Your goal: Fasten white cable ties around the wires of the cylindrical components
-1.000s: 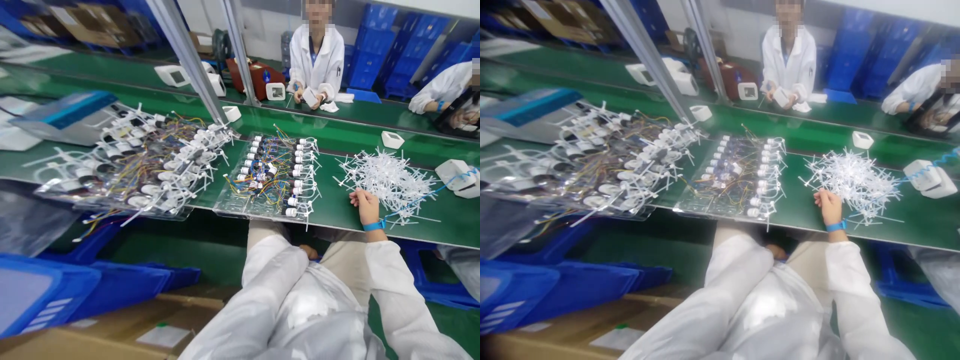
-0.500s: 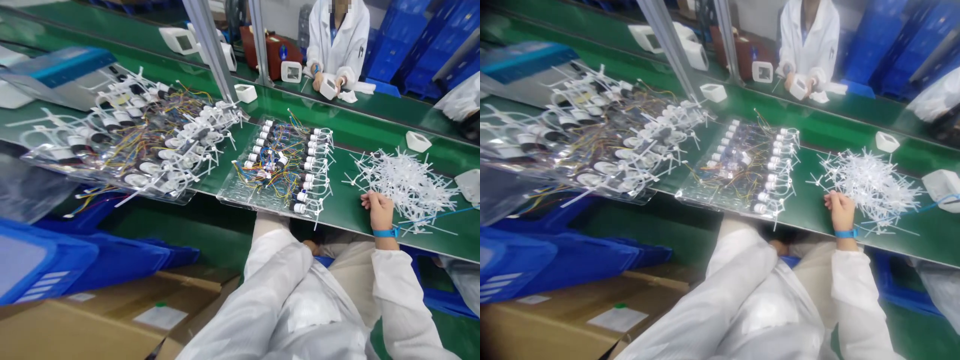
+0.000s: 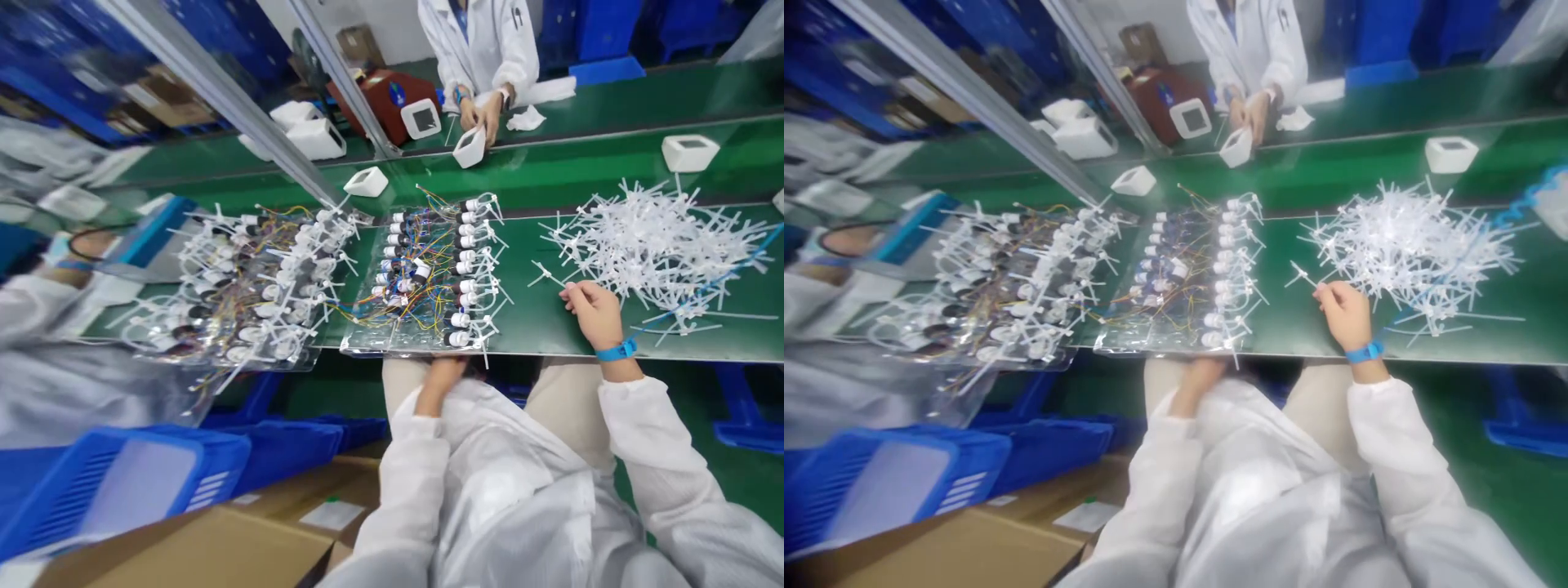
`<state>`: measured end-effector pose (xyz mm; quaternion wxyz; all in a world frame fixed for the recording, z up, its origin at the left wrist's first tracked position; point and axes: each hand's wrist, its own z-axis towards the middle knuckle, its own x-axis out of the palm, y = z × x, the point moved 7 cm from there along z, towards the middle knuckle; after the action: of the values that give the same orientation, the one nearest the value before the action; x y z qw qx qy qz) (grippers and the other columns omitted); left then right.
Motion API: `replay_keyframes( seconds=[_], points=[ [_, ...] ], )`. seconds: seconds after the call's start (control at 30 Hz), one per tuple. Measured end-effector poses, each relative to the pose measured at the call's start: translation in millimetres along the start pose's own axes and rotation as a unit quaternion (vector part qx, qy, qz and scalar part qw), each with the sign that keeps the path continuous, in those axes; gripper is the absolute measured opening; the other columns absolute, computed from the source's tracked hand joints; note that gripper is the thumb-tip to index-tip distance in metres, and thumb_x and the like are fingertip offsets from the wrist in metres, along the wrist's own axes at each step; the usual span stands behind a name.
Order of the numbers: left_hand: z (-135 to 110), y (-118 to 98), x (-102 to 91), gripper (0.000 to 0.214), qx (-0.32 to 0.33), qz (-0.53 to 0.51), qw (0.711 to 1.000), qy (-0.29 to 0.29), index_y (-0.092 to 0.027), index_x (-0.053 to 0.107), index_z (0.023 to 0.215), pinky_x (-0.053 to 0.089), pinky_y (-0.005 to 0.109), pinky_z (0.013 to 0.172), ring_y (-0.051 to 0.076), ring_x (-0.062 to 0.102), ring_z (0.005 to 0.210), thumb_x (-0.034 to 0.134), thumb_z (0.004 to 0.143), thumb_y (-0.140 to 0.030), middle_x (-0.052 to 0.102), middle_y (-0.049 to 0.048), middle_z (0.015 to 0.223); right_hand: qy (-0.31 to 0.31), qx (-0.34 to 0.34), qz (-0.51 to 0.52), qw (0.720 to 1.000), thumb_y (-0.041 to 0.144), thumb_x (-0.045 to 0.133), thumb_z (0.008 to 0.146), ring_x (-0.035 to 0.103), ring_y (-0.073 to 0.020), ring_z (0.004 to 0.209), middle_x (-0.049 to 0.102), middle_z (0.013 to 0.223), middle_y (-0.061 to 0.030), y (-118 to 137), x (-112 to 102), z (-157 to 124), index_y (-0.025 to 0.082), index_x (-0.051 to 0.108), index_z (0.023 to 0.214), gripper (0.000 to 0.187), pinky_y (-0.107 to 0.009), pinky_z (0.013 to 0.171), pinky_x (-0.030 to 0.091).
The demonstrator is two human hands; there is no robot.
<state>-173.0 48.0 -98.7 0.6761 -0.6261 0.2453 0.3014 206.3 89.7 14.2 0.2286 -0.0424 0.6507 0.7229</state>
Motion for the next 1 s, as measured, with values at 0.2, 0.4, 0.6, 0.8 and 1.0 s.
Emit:
replay_keyframes(
  seconds=[0.2,0.4,0.6,0.8,1.0],
  points=[
    [-20.7,30.3,-113.9,0.034,-0.019,0.134,0.989,-0.055,-0.022,0.075,0.096,0.057,0.06,0.111,0.037,0.073,0.114,0.051,0.101,-0.045,0.078,0.0178,0.109,0.024,-0.012,0.009,1.0,0.049,0.06,0.106,0.074,-0.0253,0.079,0.078,0.08,-0.0043,4.2,2.0,-4.2,0.025,0.081,0.086,0.037,-0.039,0.08,0.054],
    [-52.5,54.2,-98.5,0.038,-0.146,0.226,0.959,-0.09,-0.018,0.077,0.123,0.035,0.067,0.131,0.045,0.049,0.154,0.065,0.092,-0.036,0.06,0.0229,0.158,0.049,-0.006,0.007,0.999,0.045,0.06,0.106,0.074,-0.0258,0.081,0.078,0.083,-0.0043,6.4,2.3,-6.0,0.026,0.08,0.086,0.035,-0.039,0.079,0.052],
    [-75.5,59.0,-134.6,0.029,-0.189,0.011,0.951,-0.245,-0.021,0.071,0.113,0.057,0.052,0.112,0.031,0.073,0.117,0.067,0.095,-0.044,0.075,0.0119,0.118,0.08,-0.009,-0.019,0.997,0.047,0.061,0.106,0.074,-0.0262,0.083,0.079,0.086,-0.0045,6.2,4.0,-5.9,0.027,0.081,0.089,0.033,-0.038,0.077,0.051],
    [-65.0,4.7,-193.3,0.034,-0.099,-0.102,0.904,-0.402,-0.024,0.059,0.124,0.061,0.029,0.079,0.016,0.069,0.084,0.068,0.103,-0.049,0.065,0.0035,0.113,0.073,-0.014,-0.045,0.996,0.054,0.058,0.107,0.076,-0.0296,0.088,0.082,0.094,-0.0062,2.6,7.1,-6.6,0.029,0.08,0.093,0.036,-0.041,0.081,0.055],
    [10.7,-28.3,-188.5,0.063,-0.066,-0.019,0.956,-0.284,-0.027,0.051,0.158,0.061,0.042,0.107,0.031,0.068,0.133,0.069,0.103,-0.053,0.06,0.0172,0.158,0.054,-0.009,-0.076,0.996,0.061,0.055,0.106,0.076,-0.0325,0.085,0.082,0.089,-0.0071,-1.8,7.4,-6.6,0.032,0.08,0.091,0.041,-0.045,0.078,0.057]
  ],
)
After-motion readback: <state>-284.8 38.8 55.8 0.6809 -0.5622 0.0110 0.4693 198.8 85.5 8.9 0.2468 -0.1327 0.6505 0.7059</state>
